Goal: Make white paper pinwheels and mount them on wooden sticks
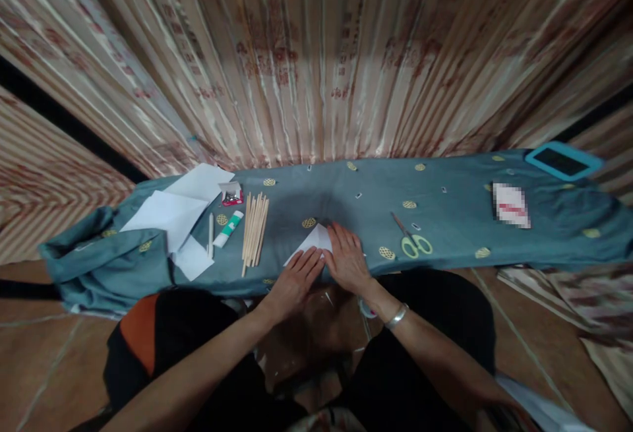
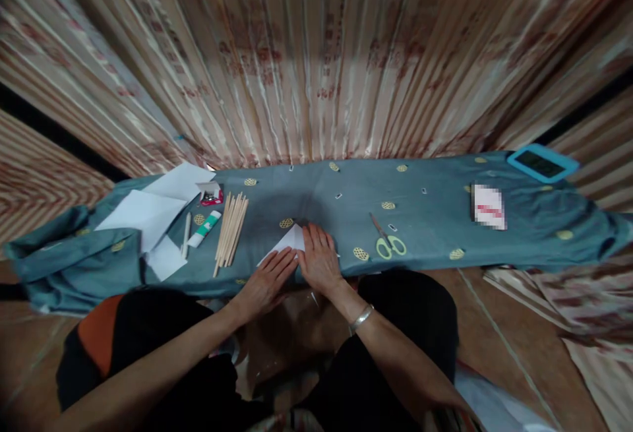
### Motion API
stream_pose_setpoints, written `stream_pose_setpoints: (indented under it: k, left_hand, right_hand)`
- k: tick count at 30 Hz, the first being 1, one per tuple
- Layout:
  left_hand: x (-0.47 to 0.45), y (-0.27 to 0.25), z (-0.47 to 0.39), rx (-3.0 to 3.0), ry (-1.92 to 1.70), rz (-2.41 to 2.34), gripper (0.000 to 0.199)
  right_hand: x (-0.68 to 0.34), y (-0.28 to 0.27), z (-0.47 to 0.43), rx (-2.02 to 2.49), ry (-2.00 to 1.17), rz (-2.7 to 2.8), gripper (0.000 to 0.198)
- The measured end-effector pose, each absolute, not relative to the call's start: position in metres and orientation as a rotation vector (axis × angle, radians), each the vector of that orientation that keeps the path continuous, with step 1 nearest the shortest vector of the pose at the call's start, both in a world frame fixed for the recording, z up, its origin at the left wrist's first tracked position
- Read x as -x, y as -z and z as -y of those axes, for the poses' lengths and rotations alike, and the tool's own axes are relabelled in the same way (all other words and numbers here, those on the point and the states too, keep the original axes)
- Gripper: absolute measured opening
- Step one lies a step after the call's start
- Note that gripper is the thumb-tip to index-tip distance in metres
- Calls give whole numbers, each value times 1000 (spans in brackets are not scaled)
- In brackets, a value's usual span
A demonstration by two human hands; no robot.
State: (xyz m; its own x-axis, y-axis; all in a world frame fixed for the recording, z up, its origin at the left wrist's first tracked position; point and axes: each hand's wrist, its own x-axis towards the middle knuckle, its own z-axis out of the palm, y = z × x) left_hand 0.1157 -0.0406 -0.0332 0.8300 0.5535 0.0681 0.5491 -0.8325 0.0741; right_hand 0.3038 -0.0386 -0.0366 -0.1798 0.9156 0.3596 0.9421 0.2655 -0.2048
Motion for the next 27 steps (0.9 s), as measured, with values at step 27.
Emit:
stream_pose_setpoints:
  k: [27]
  left_hand:
    - [-55,38,62,-3079,-237,-1029,80]
  right_hand:
    - [-362,43,60,1932,195,1990,48]
